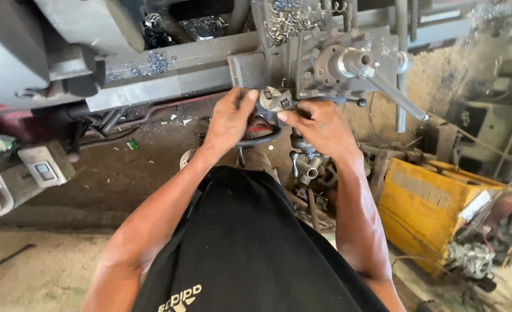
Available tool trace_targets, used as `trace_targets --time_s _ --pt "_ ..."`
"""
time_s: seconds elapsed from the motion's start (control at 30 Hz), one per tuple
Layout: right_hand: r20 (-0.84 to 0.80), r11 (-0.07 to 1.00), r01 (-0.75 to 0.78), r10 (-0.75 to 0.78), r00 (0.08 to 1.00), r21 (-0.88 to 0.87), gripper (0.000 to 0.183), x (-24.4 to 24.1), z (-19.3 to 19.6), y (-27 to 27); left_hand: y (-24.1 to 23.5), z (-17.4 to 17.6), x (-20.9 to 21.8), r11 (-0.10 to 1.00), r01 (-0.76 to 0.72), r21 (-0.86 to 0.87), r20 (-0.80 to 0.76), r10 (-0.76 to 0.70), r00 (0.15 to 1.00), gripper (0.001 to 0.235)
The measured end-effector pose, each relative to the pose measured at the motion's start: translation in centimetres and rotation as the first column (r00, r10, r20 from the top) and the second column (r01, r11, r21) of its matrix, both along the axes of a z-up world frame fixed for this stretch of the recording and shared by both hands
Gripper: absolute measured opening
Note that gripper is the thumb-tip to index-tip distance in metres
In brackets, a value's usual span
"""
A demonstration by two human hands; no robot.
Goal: Operating a lathe machine to process metal, including adjusting the tool post with an adjustable wrench and sharpening a tool bit on a bench grinder.
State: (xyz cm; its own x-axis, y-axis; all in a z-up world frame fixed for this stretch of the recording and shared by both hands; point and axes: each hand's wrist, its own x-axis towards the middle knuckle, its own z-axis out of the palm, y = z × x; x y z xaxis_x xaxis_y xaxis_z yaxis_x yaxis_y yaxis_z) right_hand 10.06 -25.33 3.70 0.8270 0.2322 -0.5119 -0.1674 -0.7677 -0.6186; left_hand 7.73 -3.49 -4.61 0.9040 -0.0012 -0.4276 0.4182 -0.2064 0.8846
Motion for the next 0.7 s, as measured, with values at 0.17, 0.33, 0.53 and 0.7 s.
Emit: trace_targets --time_s 0.17,0.33,0.53,0.7 --pt "0.151 0.996 -0.090 0.090 0.984 -0.010 0.047 -1.6 2.3 0.0 -1.0 -6.0 0.0 0.946 -0.312 -0.090 0.102 0.321 0.942 0.028" --pt "0.044 0.982 -0.092 0.085 0.995 0.166 0.035 -4.5 3.2 0.2 12.2 -5.0 -6.4 0.729 -0.684 0.006 0.082 0.682 0.727 0.032" --pt "0.001 0.908 -0.393 0.397 0.918 0.147 0.043 -5.6 -1.8 3.2 18.7 1.5 -23.2 0.367 -0.841 0.397 0.424 0.739 0.523 0.026" --pt "-0.103 0.892 -0.452 0.453 0.886 0.033 0.047 -7.2 -0.7 8.5 27.2 1.8 -30.3 0.039 -0.999 0.024 0.500 0.865 0.046 0.026"
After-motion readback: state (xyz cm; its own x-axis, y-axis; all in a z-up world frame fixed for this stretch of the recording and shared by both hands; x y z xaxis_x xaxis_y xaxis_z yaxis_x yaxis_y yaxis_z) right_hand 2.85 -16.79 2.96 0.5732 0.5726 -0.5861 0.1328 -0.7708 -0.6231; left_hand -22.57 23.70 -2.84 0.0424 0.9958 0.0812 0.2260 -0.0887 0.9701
